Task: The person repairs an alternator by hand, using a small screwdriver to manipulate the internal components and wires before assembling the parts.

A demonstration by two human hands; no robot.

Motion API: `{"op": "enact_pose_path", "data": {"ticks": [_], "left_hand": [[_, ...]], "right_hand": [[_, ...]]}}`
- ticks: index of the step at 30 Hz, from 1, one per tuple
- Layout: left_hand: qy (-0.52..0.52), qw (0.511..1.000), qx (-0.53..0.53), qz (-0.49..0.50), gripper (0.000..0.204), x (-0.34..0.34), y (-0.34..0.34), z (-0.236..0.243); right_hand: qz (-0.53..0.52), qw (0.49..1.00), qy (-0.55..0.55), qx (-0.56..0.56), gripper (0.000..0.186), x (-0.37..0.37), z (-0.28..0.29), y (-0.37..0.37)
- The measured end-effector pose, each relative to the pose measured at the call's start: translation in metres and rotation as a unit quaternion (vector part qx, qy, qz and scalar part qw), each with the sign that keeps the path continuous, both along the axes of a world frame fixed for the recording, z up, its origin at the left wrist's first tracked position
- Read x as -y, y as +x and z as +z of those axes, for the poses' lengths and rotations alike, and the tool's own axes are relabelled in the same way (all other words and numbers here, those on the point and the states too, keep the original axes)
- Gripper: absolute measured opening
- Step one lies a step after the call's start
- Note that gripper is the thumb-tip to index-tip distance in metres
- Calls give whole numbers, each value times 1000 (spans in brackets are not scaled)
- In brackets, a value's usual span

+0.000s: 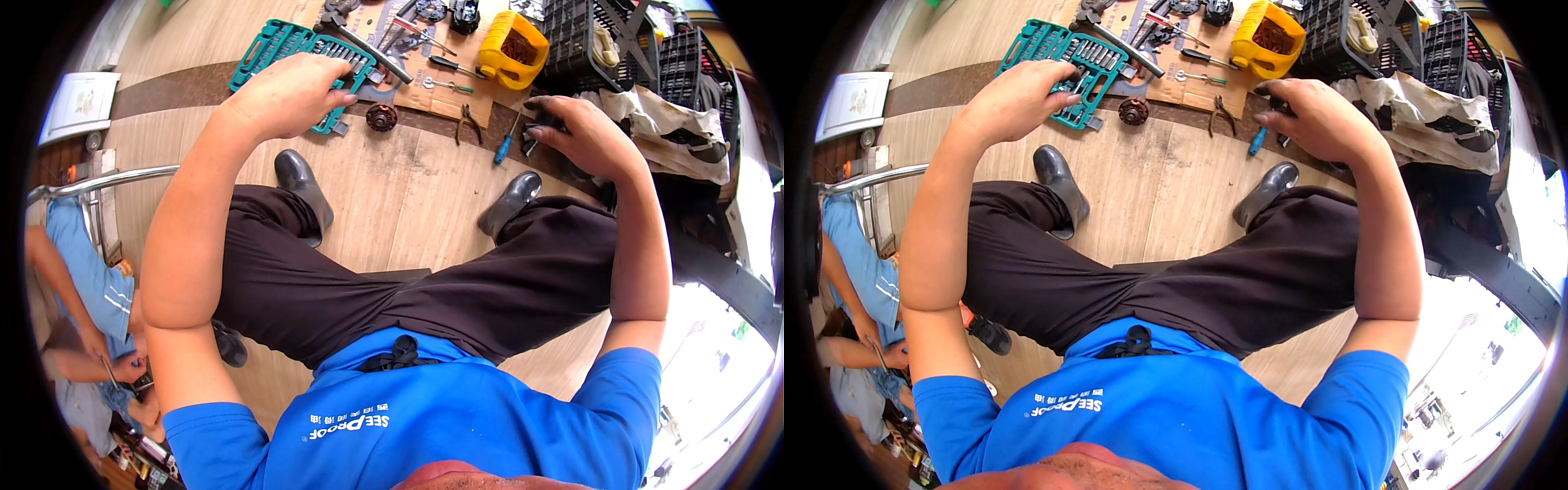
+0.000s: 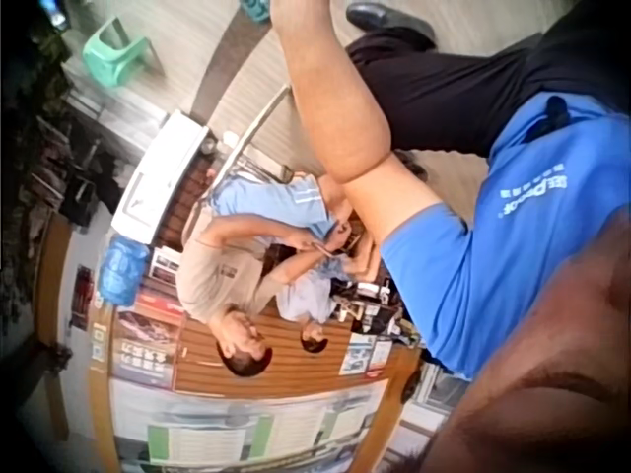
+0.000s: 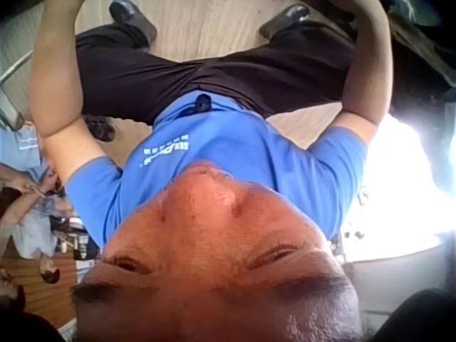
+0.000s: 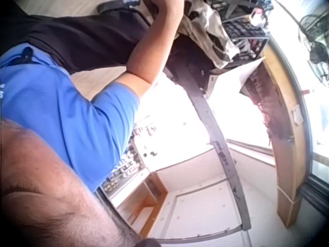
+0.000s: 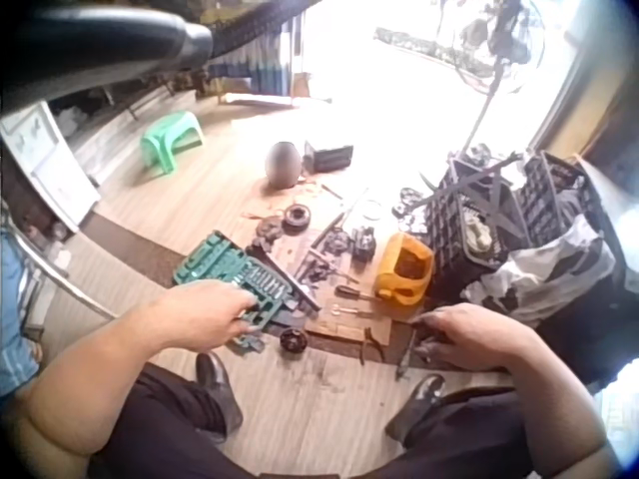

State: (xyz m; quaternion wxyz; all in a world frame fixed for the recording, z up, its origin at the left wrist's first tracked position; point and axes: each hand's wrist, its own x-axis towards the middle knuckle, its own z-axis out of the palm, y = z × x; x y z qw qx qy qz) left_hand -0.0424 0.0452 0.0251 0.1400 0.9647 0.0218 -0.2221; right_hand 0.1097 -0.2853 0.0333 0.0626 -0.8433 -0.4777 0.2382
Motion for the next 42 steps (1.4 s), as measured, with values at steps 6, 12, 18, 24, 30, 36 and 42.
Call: {"op": "enact_pose_path", "data": {"ticks": [6,12,18,24,30,36,42], "left_hand": [[1,1000,-7,1,40,1,1,-2],[0,1000,-18,10,40,0,-1,-5],[1,1000,7,-7,39,-2,-4,-6],[4,1000,-21,7,40,2,-2,-1],[10,1000,-11,-12,39,3,-1,-2],[-5,1000,-4,-11,39,1,-1,-7],[7,1000,-2,-12,39,4,-4,-7]], "right_hand": [[-5,1000,15,9,38,1,0,-2],[-10,1000,-4,0,39,-1,1,-1],[-13,1000,-17,-9,41,-4,0,0],[-26,999,-21,-9,42,-8,2,-2],[-16,1000,-13,-5,41,-3,0,0],[-5,1000,-6,2,41,-1,-1,2],[-17,1000,-3,-6,40,-5,3,-4]]}}
